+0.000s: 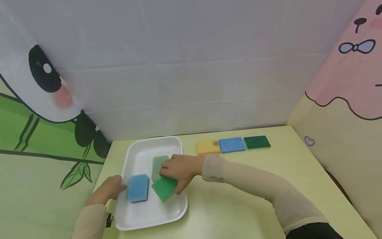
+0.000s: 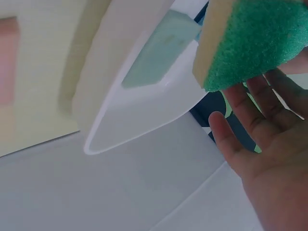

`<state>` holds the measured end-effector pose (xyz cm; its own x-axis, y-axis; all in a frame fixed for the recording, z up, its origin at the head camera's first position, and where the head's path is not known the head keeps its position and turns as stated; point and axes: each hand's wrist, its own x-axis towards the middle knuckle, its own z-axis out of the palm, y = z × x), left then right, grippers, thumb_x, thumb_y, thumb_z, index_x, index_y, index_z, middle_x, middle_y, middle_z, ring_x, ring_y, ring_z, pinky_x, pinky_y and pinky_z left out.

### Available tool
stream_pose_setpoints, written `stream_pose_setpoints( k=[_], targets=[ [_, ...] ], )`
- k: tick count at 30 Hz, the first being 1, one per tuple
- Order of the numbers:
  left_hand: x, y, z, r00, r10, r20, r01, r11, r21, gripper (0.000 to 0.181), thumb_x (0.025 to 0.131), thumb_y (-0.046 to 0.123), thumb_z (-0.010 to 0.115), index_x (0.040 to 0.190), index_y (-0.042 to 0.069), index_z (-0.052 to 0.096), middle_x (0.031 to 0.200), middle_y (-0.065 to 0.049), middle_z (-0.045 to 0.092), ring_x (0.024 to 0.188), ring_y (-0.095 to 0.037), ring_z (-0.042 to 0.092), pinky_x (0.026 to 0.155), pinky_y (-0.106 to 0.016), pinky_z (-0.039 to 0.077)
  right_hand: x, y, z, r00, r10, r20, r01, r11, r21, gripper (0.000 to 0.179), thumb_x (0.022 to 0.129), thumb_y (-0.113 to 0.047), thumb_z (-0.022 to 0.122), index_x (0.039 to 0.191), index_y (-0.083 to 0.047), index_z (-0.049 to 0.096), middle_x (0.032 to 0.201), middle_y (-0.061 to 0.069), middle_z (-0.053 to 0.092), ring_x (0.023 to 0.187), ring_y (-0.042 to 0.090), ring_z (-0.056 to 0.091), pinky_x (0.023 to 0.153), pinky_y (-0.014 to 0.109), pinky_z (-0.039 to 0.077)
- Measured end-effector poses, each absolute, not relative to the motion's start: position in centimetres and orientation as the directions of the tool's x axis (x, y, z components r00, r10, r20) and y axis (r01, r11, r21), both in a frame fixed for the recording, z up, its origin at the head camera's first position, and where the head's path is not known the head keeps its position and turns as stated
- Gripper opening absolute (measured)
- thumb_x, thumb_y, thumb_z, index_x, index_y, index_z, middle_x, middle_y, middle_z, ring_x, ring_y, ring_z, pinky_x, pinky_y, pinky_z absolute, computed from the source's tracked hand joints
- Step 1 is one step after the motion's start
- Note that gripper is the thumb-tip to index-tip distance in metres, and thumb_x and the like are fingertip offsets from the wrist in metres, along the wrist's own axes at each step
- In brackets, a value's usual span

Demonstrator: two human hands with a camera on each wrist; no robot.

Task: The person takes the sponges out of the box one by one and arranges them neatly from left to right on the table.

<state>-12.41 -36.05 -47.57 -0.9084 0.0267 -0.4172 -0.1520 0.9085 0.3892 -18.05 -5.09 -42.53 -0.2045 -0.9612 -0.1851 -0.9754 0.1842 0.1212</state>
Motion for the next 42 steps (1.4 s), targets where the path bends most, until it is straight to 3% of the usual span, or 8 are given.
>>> stream_pose_setpoints(
  k=[7, 20, 32, 42],
  targets=[
    [-12.5, -36.3, -47.7, -0.908, 0.032, -0.417, -0.145, 0.911, 0.385, 0.024, 0.096, 0.003, 0.057, 0.104, -0.019, 0.052, 0.091, -0.027, 0.064, 0.077, -0.032, 0.068, 0.066, -0.045, 0.059, -18.9, -3.2, -42.3, -0.255, -0.956, -0.144, -0.955, 0.227, 0.19, 0.069, 0.081, -0.066, 0.06, 0.128, -0.015, 0.058, 0.108, -0.005, 0.054, 0.09, 0.01, 0.05, 0.08, 0.029, 0.044],
    [-12.4, -36.0, -47.5, -0.911, 0.045, -0.41, -0.113, 0.929, 0.352, 0.025, 0.096, 0.004, 0.057, 0.1, -0.02, 0.051, 0.087, -0.024, 0.064, 0.075, -0.031, 0.067, 0.065, -0.044, 0.058, -21.5, 2.1, -43.3, -0.371, -0.926, -0.076, -0.922, 0.357, 0.15, 0.06, 0.078, -0.062, 0.062, 0.115, -0.014, 0.061, 0.095, -0.006, 0.053, 0.079, 0.01, 0.049, 0.071, 0.028, 0.043],
    [-12.6, -36.1, -47.8, -0.906, 0.036, -0.421, -0.13, 0.924, 0.359, 0.027, 0.096, 0.003, 0.058, 0.103, -0.021, 0.049, 0.089, -0.026, 0.063, 0.077, -0.033, 0.067, 0.065, -0.045, 0.059, -24.3, 8.6, -44.7, -0.525, -0.848, -0.073, -0.851, 0.52, 0.071, 0.065, 0.081, -0.064, 0.063, 0.121, -0.013, 0.061, 0.098, -0.003, 0.055, 0.081, 0.012, 0.052, 0.071, 0.033, 0.047],
    [-12.9, -36.4, -48.3, -0.902, 0.031, -0.43, -0.133, 0.929, 0.346, 0.028, 0.096, 0.006, 0.058, 0.103, -0.02, 0.051, 0.089, -0.025, 0.063, 0.075, -0.03, 0.067, 0.066, -0.045, 0.058, -25.5, 13.3, -45.7, -0.595, -0.795, -0.117, -0.801, 0.598, 0.011, 0.066, 0.083, -0.057, 0.065, 0.128, -0.009, 0.059, 0.106, 0.001, 0.058, 0.089, 0.017, 0.055, 0.08, 0.04, 0.049]
  ],
)
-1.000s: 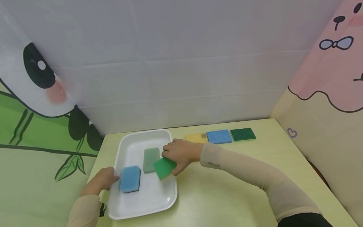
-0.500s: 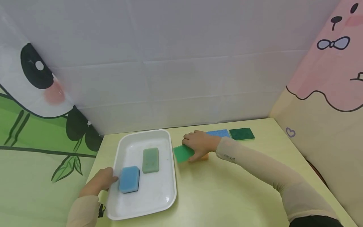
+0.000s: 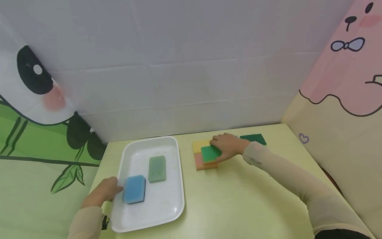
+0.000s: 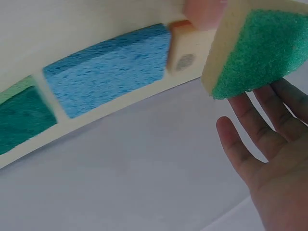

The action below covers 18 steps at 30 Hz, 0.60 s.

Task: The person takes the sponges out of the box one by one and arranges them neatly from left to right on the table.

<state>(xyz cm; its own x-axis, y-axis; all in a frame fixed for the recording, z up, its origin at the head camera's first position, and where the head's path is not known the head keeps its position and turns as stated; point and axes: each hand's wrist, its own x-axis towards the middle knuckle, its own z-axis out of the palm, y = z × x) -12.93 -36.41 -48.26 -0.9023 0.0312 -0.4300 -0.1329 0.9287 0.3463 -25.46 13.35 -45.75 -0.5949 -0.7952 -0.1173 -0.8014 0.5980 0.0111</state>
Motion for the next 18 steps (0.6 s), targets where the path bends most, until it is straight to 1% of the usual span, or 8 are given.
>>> stream_pose_setpoints(
  k=[3, 10, 15, 18],
  targets=[
    [-13.0, -36.5, -48.3, -0.902, 0.032, -0.431, -0.132, 0.929, 0.346, 0.028, 0.096, 0.006, 0.059, 0.104, -0.02, 0.051, 0.089, -0.025, 0.063, 0.075, -0.03, 0.066, 0.066, -0.045, 0.058, -25.6, 14.6, -46.1, -0.61, -0.784, -0.115, -0.79, 0.613, 0.009, 0.068, 0.083, -0.055, 0.066, 0.13, -0.007, 0.058, 0.108, 0.002, 0.058, 0.09, 0.017, 0.056, 0.081, 0.042, 0.049],
    [-12.8, -36.3, -48.0, -0.907, 0.041, -0.42, -0.12, 0.93, 0.349, 0.028, 0.096, 0.006, 0.058, 0.104, -0.02, 0.05, 0.09, -0.026, 0.063, 0.076, -0.03, 0.066, 0.065, -0.045, 0.057, -25.8, 17.2, -47.3, -0.652, -0.75, -0.11, -0.755, 0.655, 0.004, 0.067, 0.08, -0.053, 0.068, 0.127, -0.005, 0.059, 0.105, 0.003, 0.057, 0.086, 0.017, 0.053, 0.078, 0.043, 0.049],
    [-12.6, -36.2, -47.7, -0.91, 0.044, -0.412, -0.115, 0.928, 0.353, 0.027, 0.096, 0.005, 0.059, 0.102, -0.02, 0.05, 0.09, -0.026, 0.063, 0.076, -0.031, 0.066, 0.066, -0.045, 0.057, -25.7, 18.6, -47.8, -0.678, -0.723, -0.13, -0.728, 0.685, -0.016, 0.068, 0.082, -0.051, 0.071, 0.13, -0.004, 0.058, 0.117, 0.009, 0.058, 0.096, 0.023, 0.056, 0.083, 0.046, 0.051],
    [-12.7, -36.1, -47.7, -0.91, 0.041, -0.413, -0.116, 0.93, 0.348, 0.026, 0.096, 0.005, 0.059, 0.102, -0.02, 0.051, 0.089, -0.025, 0.063, 0.076, -0.03, 0.066, 0.066, -0.045, 0.057, -25.8, 19.3, -48.4, -0.686, -0.714, -0.135, -0.718, 0.695, -0.03, 0.066, 0.083, -0.048, 0.071, 0.13, -0.003, 0.058, 0.119, 0.011, 0.057, 0.097, 0.023, 0.056, 0.083, 0.046, 0.052]
  ],
)
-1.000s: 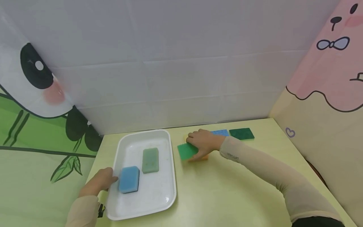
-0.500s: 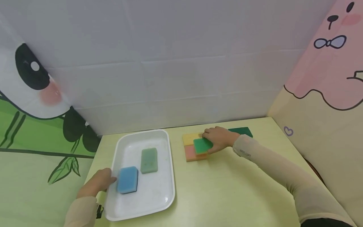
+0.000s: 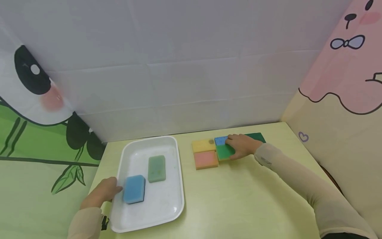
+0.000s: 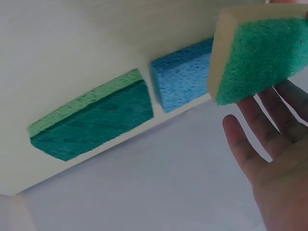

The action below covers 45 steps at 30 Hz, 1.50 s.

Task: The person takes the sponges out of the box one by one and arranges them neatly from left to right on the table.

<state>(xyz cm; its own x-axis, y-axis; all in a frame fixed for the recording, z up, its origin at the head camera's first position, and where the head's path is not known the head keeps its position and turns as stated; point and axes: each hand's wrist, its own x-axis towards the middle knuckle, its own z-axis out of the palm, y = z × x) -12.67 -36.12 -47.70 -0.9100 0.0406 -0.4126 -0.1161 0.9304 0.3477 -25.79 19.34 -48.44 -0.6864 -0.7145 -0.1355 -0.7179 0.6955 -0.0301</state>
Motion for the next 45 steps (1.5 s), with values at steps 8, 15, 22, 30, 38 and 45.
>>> stream_pose_setpoints(
  k=[8, 15, 22, 30, 38, 45],
  targets=[
    [-12.7, -36.1, -47.8, -0.91, 0.05, -0.413, -0.102, 0.935, 0.339, 0.026, 0.097, 0.005, 0.058, 0.102, -0.02, 0.05, 0.088, -0.024, 0.063, 0.075, -0.03, 0.066, 0.066, -0.044, 0.057, -26.2, 20.5, -50.2, -0.693, -0.71, -0.121, -0.712, 0.701, -0.041, 0.066, 0.082, -0.049, 0.073, 0.127, -0.003, 0.059, 0.107, 0.006, 0.054, 0.084, 0.016, 0.051, 0.075, 0.039, 0.051],
    [-12.6, -36.3, -47.8, -0.913, 0.056, -0.404, -0.096, 0.933, 0.348, 0.025, 0.096, 0.004, 0.058, 0.101, -0.019, 0.051, 0.088, -0.024, 0.063, 0.074, -0.03, 0.066, 0.064, -0.043, 0.057, -26.1, 20.6, -51.2, -0.686, -0.719, -0.113, -0.717, 0.694, -0.063, 0.067, 0.081, -0.048, 0.075, 0.126, -0.001, 0.059, 0.106, 0.007, 0.055, 0.086, 0.018, 0.052, 0.076, 0.041, 0.052],
    [-12.6, -36.1, -47.8, -0.91, 0.05, -0.412, -0.103, 0.935, 0.34, 0.026, 0.097, 0.005, 0.058, 0.101, -0.02, 0.05, 0.087, -0.024, 0.063, 0.073, -0.029, 0.066, 0.063, -0.042, 0.058, -25.7, 20.3, -52.0, -0.695, -0.706, -0.136, -0.701, 0.708, -0.089, 0.07, 0.08, -0.048, 0.076, 0.129, -0.002, 0.057, 0.114, 0.009, 0.056, 0.097, 0.023, 0.056, 0.084, 0.045, 0.052],
    [-12.6, -36.1, -47.8, -0.907, 0.032, -0.42, -0.117, 0.939, 0.324, 0.028, 0.097, 0.005, 0.058, 0.103, -0.021, 0.05, 0.088, -0.025, 0.063, 0.074, -0.029, 0.066, 0.064, -0.043, 0.058, -25.6, 20.3, -52.7, -0.698, -0.702, -0.14, -0.698, 0.711, -0.084, 0.069, 0.08, -0.047, 0.075, 0.13, -0.003, 0.057, 0.116, 0.01, 0.057, 0.097, 0.023, 0.057, 0.083, 0.044, 0.052],
    [-12.7, -36.2, -47.9, -0.904, 0.036, -0.427, -0.118, 0.937, 0.329, 0.028, 0.097, 0.006, 0.058, 0.103, -0.02, 0.05, 0.09, -0.026, 0.063, 0.075, -0.03, 0.066, 0.064, -0.044, 0.057, -25.7, 20.4, -53.1, -0.69, -0.713, -0.129, -0.708, 0.701, -0.086, 0.069, 0.08, -0.047, 0.077, 0.127, -0.002, 0.057, 0.111, 0.008, 0.057, 0.094, 0.021, 0.056, 0.082, 0.043, 0.052],
    [-12.8, -36.3, -48.1, -0.903, 0.037, -0.427, -0.12, 0.935, 0.335, 0.028, 0.097, 0.006, 0.058, 0.103, -0.02, 0.051, 0.091, -0.027, 0.063, 0.076, -0.031, 0.067, 0.065, -0.044, 0.058, -25.6, 20.1, -53.1, -0.702, -0.696, -0.151, -0.692, 0.717, -0.085, 0.069, 0.08, -0.048, 0.076, 0.129, -0.003, 0.056, 0.113, 0.008, 0.057, 0.098, 0.022, 0.056, 0.084, 0.043, 0.052]
  ],
)
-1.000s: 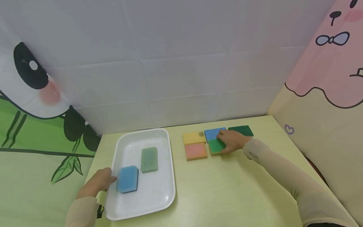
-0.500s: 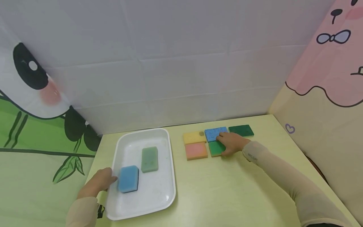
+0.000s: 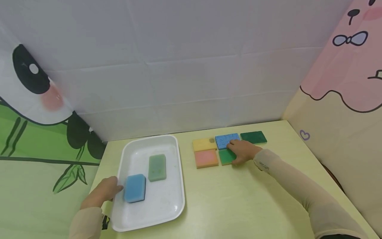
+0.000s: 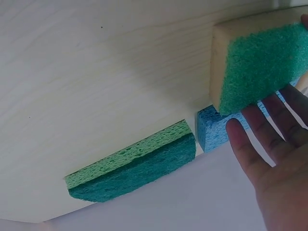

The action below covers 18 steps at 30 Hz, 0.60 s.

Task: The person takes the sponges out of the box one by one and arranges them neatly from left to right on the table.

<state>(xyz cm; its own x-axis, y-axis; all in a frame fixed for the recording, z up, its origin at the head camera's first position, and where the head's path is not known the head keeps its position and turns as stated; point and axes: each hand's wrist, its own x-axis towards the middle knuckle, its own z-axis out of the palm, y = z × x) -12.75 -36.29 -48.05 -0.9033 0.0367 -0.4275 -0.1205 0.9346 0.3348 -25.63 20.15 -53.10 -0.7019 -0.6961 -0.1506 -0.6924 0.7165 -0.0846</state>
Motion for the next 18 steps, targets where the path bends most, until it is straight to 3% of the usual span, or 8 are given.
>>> stream_pose_setpoints(
  k=[18],
  targets=[
    [-12.9, -36.2, -48.1, -0.898, 0.028, -0.439, -0.14, 0.929, 0.344, 0.03, 0.097, 0.005, 0.058, 0.107, -0.022, 0.05, 0.095, -0.03, 0.063, 0.08, -0.034, 0.067, 0.068, -0.047, 0.058, -25.9, 20.8, -51.9, -0.73, -0.665, -0.158, -0.643, 0.747, -0.169, 0.068, 0.083, -0.044, 0.074, 0.134, -0.004, 0.056, 0.126, 0.012, 0.058, 0.108, 0.028, 0.059, 0.089, 0.048, 0.052]
  ],
)
